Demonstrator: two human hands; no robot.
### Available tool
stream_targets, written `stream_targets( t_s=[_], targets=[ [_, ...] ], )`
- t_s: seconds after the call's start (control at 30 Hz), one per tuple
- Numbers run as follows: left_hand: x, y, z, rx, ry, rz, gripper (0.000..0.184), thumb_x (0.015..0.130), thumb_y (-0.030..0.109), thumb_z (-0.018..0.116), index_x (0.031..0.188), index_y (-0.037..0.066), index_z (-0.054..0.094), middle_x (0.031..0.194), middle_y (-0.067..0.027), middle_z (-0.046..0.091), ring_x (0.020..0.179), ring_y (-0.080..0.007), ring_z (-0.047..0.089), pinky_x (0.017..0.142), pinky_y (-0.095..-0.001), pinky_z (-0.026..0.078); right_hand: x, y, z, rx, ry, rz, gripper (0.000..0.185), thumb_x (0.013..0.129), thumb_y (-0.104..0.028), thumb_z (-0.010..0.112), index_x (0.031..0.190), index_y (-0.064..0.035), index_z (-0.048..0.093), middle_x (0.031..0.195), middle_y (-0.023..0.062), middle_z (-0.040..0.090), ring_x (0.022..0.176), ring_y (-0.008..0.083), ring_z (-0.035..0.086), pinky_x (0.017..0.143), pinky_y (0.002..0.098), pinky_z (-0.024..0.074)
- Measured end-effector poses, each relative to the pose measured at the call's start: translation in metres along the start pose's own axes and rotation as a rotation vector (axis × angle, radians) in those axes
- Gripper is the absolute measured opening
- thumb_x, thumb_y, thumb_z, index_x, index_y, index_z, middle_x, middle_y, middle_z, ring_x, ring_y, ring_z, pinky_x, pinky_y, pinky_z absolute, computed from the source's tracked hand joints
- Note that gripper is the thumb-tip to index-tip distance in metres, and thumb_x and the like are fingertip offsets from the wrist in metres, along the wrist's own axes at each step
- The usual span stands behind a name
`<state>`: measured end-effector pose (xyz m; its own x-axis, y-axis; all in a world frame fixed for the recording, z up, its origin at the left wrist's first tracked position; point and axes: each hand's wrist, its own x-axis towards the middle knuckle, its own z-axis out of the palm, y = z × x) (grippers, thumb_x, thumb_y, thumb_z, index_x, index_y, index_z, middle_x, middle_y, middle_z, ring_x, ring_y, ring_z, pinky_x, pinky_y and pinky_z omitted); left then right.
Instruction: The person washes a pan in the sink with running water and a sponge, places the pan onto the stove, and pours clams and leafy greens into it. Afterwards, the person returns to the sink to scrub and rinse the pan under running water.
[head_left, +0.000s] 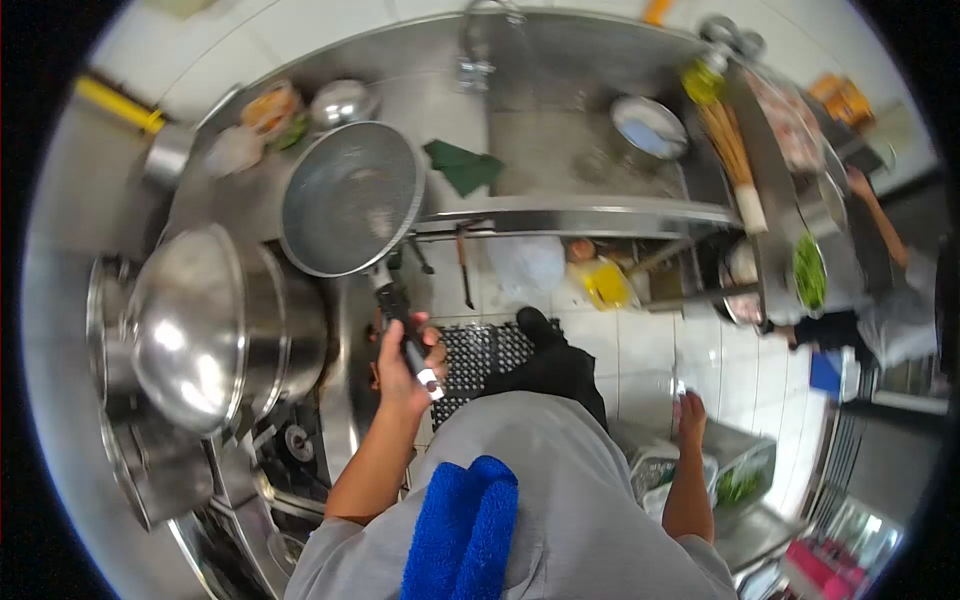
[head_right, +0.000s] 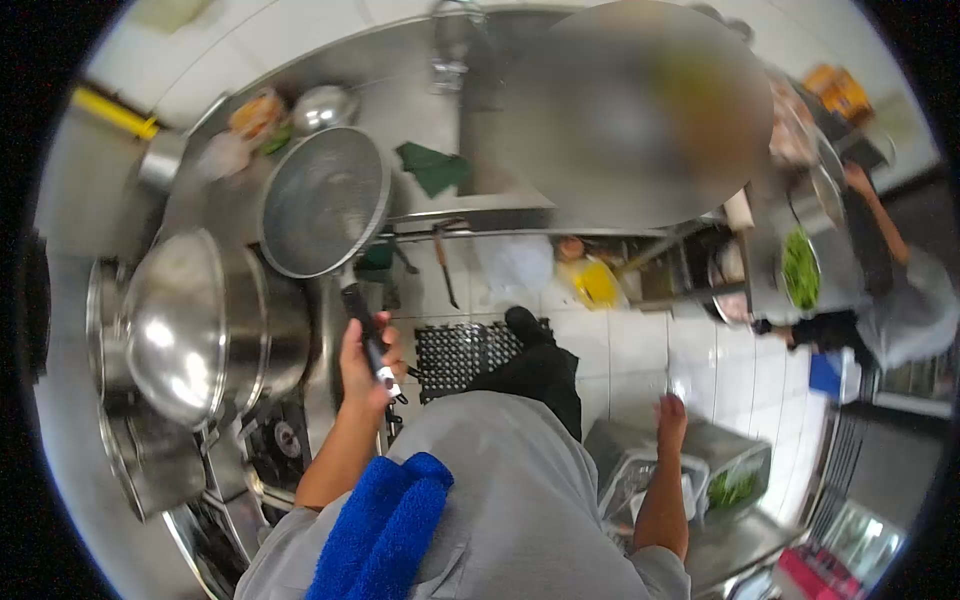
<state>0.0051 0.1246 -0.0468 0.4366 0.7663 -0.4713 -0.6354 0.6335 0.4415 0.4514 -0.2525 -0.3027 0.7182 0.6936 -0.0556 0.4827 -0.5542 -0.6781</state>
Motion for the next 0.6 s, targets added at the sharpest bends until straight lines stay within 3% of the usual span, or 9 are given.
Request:
stream_targets(
  t_s=[0.03, 0.1, 0.13, 0.17, 0.27, 0.37, 0.43, 0.57, 0.6],
  targets=[
    [-0.006, 0.001, 0.006, -0.021, 0.041, 0.013, 0.038, 0.091, 0.045, 0.049, 0.108, 0.012, 0.055, 0.078, -0.0020, 0.054, 0.053, -0.0112, 0.046, 0.043, -0.0244, 0.039, 0.050, -0.140, -0.006, 0.461, -0.130, 0.316, 0.033, 0.091, -0.020, 0.053, 0.114, 0.0025, 0.057, 0.101, 0.0100, 0.064, 0.087, 0.0148, 0.061, 0.078, 0.0251, 0.0488],
    [-0.009, 0.004, 0.001, -0.023, 0.073, 0.032, 0.036, 0.091, 0.043, 0.049, 0.109, 0.012, 0.055, 0.078, -0.0025, 0.054, 0.053, -0.0118, 0.047, 0.043, -0.0245, 0.040, 0.121, -0.276, 0.004, 0.474, -0.243, -0.067, 0.028, 0.092, -0.016, 0.053, 0.112, 0.0026, 0.058, 0.101, 0.0086, 0.063, 0.091, 0.0150, 0.060, 0.078, 0.0245, 0.0479],
    [-0.011, 0.006, 0.003, -0.015, 0.082, 0.048, 0.034, 0.091, 0.040, 0.050, 0.109, 0.012, 0.054, 0.077, -0.0029, 0.054, 0.053, -0.0122, 0.048, 0.043, -0.0245, 0.040, 0.155, -0.322, 0.018, 0.510, -0.280, -0.126, 0.027, 0.092, -0.016, 0.054, 0.111, 0.0009, 0.059, 0.100, 0.0093, 0.064, 0.091, 0.0157, 0.061, 0.078, 0.0253, 0.0474],
    [-0.013, 0.006, 0.006, -0.014, 0.120, 0.061, 0.032, 0.091, 0.038, 0.052, 0.109, 0.011, 0.054, 0.077, -0.0035, 0.054, 0.053, -0.0128, 0.048, 0.041, -0.0245, 0.039, 0.183, -0.373, 0.026, 0.357, -0.304, -0.304, 0.026, 0.091, -0.016, 0.055, 0.111, -0.0014, 0.060, 0.103, 0.0099, 0.064, 0.090, 0.0166, 0.061, 0.079, 0.0270, 0.0471],
    [-0.018, 0.007, 0.010, -0.006, 0.220, 0.087, 0.025, 0.092, 0.029, 0.053, 0.105, 0.008, 0.052, 0.076, -0.0040, 0.053, 0.054, -0.0139, 0.049, 0.039, -0.0252, 0.039, 0.243, -0.482, 0.085, 0.200, -0.301, -0.681, 0.028, 0.083, -0.017, 0.062, 0.109, -0.0054, 0.061, 0.104, 0.0130, 0.062, 0.099, 0.0274, 0.059, 0.087, 0.0344, 0.0455],
    [-0.014, 0.000, 0.002, 0.013, 0.260, 0.129, 0.023, 0.092, 0.027, 0.053, 0.104, 0.007, 0.052, 0.076, -0.0045, 0.053, 0.052, -0.0139, 0.049, 0.036, -0.0247, 0.038, 0.271, -0.540, 0.166, 0.061, -0.269, -1.133, 0.033, 0.075, -0.016, 0.067, 0.107, -0.0095, 0.062, 0.116, 0.0133, 0.057, 0.108, 0.0342, 0.052, 0.091, 0.0415, 0.0435],
    [-0.014, -0.002, 0.011, -0.031, 0.303, 0.143, 0.021, 0.092, 0.023, 0.054, 0.102, 0.005, 0.052, 0.075, -0.0061, 0.055, 0.048, -0.0145, 0.049, 0.034, -0.0247, 0.037, 0.270, -0.560, 0.204, -0.006, -0.229, -1.325, 0.031, 0.074, -0.013, 0.065, 0.105, -0.0114, 0.063, 0.118, 0.0119, 0.054, 0.106, 0.0348, 0.051, 0.090, 0.0425, 0.0429],
    [-0.011, -0.008, 0.018, -0.003, 0.364, 0.147, 0.021, 0.092, 0.022, 0.053, 0.101, 0.004, 0.053, 0.075, -0.0058, 0.054, 0.048, -0.0147, 0.049, 0.035, -0.0255, 0.038, 0.307, -0.560, 0.230, -0.142, -0.341, -1.245, 0.030, 0.074, -0.009, 0.063, 0.104, -0.0129, 0.063, 0.115, 0.0115, 0.054, 0.100, 0.0331, 0.053, 0.087, 0.0426, 0.0444],
    [-0.009, -0.011, 0.023, -0.006, 0.382, 0.165, 0.020, 0.092, 0.022, 0.053, 0.101, 0.004, 0.053, 0.074, -0.0056, 0.053, 0.049, -0.0143, 0.048, 0.036, -0.0255, 0.037, 0.319, -0.558, 0.226, -0.055, -0.390, -1.141, 0.029, 0.075, -0.008, 0.061, 0.103, -0.0129, 0.062, 0.111, 0.0118, 0.055, 0.098, 0.0330, 0.053, 0.086, 0.0427, 0.0447]
  ],
)
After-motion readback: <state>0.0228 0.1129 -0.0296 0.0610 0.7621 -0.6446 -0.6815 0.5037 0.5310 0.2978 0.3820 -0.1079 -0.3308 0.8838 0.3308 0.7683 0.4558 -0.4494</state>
